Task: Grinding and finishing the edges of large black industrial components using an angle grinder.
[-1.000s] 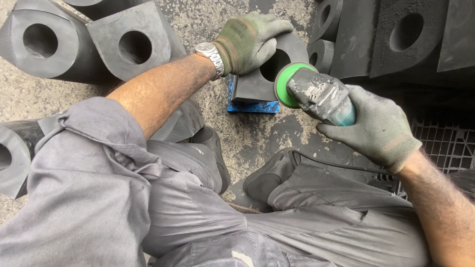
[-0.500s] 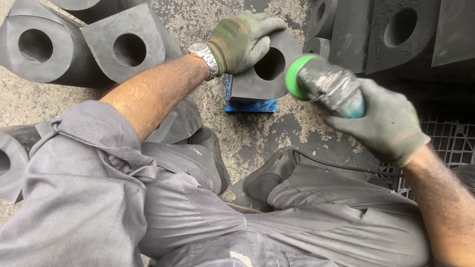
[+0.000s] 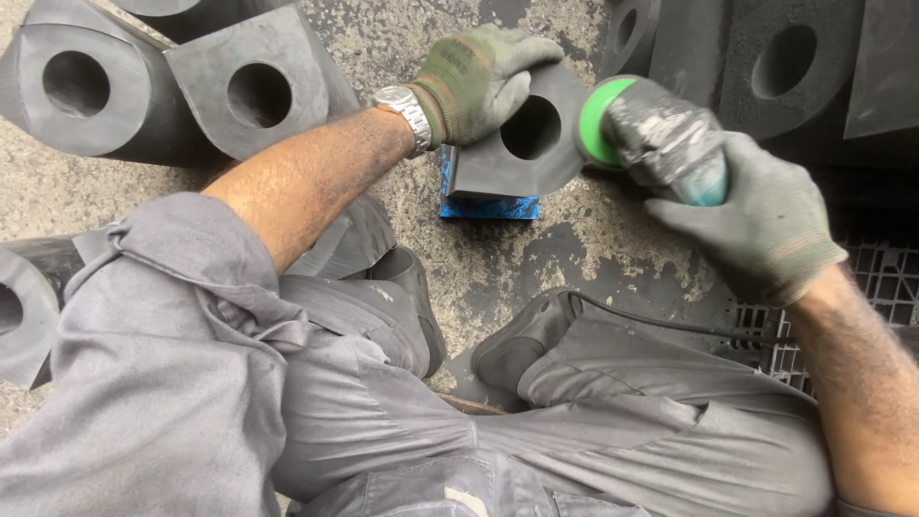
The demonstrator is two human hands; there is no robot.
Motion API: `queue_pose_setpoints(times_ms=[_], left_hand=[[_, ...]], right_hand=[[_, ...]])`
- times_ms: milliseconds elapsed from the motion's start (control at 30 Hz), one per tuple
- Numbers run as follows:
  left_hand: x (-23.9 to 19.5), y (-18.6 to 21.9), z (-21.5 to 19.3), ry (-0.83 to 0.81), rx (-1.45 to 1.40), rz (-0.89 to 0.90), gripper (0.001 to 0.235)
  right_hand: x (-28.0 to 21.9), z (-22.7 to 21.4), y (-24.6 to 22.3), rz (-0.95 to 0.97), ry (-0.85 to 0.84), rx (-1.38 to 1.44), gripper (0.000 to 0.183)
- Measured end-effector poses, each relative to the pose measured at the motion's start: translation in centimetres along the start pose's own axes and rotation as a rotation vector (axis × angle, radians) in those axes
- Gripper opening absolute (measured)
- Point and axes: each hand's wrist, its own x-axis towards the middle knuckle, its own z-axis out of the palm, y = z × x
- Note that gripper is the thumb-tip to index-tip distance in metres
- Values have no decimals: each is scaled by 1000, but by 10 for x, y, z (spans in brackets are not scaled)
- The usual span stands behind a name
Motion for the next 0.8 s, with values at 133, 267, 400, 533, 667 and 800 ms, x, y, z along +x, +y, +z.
queue_pose_setpoints(times_ms=[133,267,400,533,667,800], left_hand=[[4,0,0,-62,12,-48,43],[1,-6,5,1,-19,9,41],[-3,-3,3,7,-62,-47,36],[-3,-3,7,68,-85,-49,30],[-14,-9,14,102,-105,-188,24],[-17,-3,19,223,-181,-290,21]], right_hand=[[-1,9,3,22,-61,72,67],[-8,2,-27,-148,-57,-4,71],[-4,-5,-11,17,-20,61,64],[4,10,16,-22,-11,33,70],[-9,3,-42,-166,-78,70,72],[-6,-1,-35,-84,-100,6,70]])
